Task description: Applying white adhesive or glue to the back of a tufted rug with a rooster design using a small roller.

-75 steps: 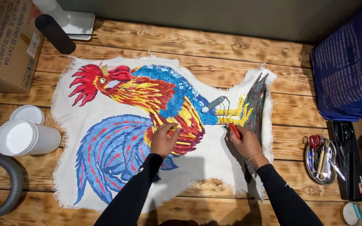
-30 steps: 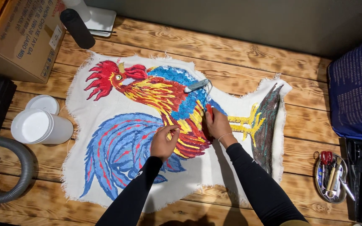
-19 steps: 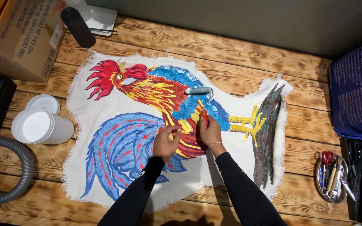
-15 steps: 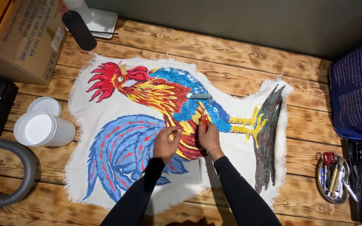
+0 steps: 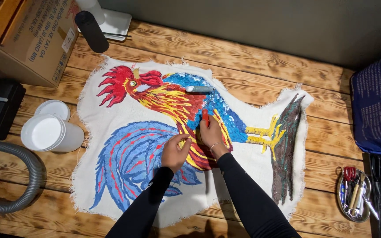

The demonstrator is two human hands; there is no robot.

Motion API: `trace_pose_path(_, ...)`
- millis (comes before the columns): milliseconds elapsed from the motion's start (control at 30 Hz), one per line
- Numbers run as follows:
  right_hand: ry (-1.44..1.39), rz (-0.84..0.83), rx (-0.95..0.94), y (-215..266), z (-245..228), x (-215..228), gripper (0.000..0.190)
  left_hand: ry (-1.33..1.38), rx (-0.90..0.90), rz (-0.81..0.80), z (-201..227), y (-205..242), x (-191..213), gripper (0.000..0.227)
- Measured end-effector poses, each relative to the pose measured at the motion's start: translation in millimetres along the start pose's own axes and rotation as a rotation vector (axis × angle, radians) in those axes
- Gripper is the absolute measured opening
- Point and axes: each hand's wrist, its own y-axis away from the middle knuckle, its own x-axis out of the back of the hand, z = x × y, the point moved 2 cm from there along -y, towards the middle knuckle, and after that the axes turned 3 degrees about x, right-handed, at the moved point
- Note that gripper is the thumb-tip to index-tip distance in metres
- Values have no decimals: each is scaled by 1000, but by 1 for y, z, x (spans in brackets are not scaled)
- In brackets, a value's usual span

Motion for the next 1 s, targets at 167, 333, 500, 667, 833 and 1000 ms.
trace_pose_path(167,133,-77,83,-9,31,-13,37,-23,-23,38,-16,-3,4,32)
trace_pose_path(333,91,-46,77,-22,13,-25,36,-8,-76,68,-22,-3,7,31)
trace_pose_path(500,134,-156,0,-38,-1,-19,32,4,-38,91,-22,-4,17,31)
trace_pose_path(667,219,-147,150,-43,35,-4,34,16,-63,141,-36,-8,18,28)
trace_pose_path(833,227,-157,194,-55,1,34,41,67,91,113,-37,-7,16,27)
trace_pose_path(1000,258,-418,-2,-101,-40,51,43,101,60,151,-42,-10,19,25)
